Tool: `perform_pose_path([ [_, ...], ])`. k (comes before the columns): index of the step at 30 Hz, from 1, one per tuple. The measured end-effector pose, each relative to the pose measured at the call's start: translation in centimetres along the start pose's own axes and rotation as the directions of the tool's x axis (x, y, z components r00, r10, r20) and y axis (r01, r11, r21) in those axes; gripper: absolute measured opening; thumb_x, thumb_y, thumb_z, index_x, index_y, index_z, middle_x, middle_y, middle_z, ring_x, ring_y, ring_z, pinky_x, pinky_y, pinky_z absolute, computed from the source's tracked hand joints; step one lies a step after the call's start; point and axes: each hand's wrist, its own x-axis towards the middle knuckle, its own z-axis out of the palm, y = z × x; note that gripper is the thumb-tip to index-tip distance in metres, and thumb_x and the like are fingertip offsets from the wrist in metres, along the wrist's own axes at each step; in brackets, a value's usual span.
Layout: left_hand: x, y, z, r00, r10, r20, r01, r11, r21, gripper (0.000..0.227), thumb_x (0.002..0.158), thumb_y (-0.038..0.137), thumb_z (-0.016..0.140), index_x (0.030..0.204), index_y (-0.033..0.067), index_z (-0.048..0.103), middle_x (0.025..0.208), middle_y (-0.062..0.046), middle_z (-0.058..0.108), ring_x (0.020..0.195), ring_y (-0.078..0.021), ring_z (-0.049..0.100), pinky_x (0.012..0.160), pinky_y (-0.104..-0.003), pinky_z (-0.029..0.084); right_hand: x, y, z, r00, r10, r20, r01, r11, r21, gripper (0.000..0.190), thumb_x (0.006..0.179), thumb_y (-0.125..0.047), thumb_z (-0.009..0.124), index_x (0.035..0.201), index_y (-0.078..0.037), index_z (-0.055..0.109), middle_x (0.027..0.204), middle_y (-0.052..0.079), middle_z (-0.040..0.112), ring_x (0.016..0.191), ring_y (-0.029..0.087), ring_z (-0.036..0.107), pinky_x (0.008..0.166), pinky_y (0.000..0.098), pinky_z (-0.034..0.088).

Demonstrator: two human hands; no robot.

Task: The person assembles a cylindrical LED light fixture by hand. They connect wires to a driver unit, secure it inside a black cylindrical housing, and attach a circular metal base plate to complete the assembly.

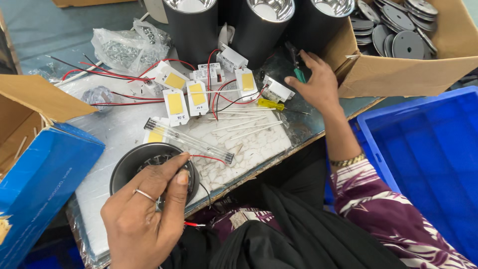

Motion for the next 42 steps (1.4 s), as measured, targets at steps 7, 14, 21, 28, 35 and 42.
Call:
perform_pose_path([
  [7,-2.1,-3.0,0.4,0.821,0.246,-0.516,-0.412,0.881,-0.235,0.067,0.1,0.045,0.075,0.153,0.0123,0.052,0.14,-0.013,0.065,0.114,-0.0217,0.063,0.092,-0.03,0.055,-0.9,3.2,4.2,0.991,-0.114,-0.069,0.121,0.988,0.093,0.046,0.095,-0.029,0.084,0.127,0.002,0.071,0.128,0.022,0.069,0.12,0.038,0.066,0.104,0.0416,0.049],
  [14,-4.7,-7.5,2.5,0.974,0.085,-0.208,-0.192,0.797,-0.572,0.132,0.085,0.062,0.091,0.165,0.0214,-0.006,0.169,-0.02,0.017,0.159,-0.0351,0.026,0.131,-0.054,0.031,-4.2,-1.6,2.1,0.994,-0.112,-0.015,0.11,0.925,0.363,0.033,0.098,-0.011,0.078,0.129,-0.003,0.072,0.125,0.016,0.074,0.112,0.027,0.071,0.099,0.0331,0.055],
  [21,-4.2,-8.3,3.8,0.914,0.292,-0.282,-0.363,0.9,-0.243,0.121,0.078,0.043,0.102,0.164,0.0345,0.019,0.163,-0.014,0.04,0.148,-0.0364,0.05,0.122,-0.047,0.046,-3.9,-4.4,3.1,0.951,-0.306,0.047,0.275,0.904,0.326,0.044,0.098,-0.007,0.076,0.139,0.003,0.065,0.126,0.021,0.072,0.114,0.028,0.072,0.098,0.0372,0.055],
  [28,-3.2,-5.1,-0.8,0.887,0.462,-0.011,-0.407,0.792,0.455,0.093,0.074,0.034,0.097,0.15,0.0427,0.044,0.153,-0.016,0.047,0.14,-0.043,0.049,0.118,-0.065,0.034,-3.2,-0.2,3.9,0.994,-0.048,-0.095,0.091,0.845,0.526,0.039,0.109,0.0,0.058,0.148,0.0,0.054,0.115,0.011,0.075,0.099,0.015,0.072,0.083,0.0299,0.059],
  [35,-3.1,-6.1,0.8,0.907,0.412,0.088,-0.388,0.734,0.557,0.076,0.08,0.019,0.083,0.145,0.0442,0.051,0.147,-0.015,0.051,0.134,-0.0404,0.051,0.114,-0.064,0.033,-4.6,2.2,3.2,0.997,0.075,0.009,-0.034,0.342,0.939,0.038,0.116,0.001,0.049,0.153,-0.001,0.043,0.118,0.009,0.068,0.1,0.01,0.063,0.089,0.0233,0.052],
  [42,-2.7,-5.3,2.4,0.901,0.35,0.258,-0.432,0.654,0.621,0.065,0.09,0.017,0.071,0.145,0.0468,0.055,0.147,-0.015,0.052,0.136,-0.038,0.049,0.117,-0.066,0.028,-7.3,-2.5,0.6,0.968,0.035,0.248,-0.246,-0.051,0.968,0.041,0.113,-0.008,0.055,0.152,-0.004,0.044,0.129,0.011,0.064,0.103,0.019,0.07,0.087,0.0323,0.06],
])
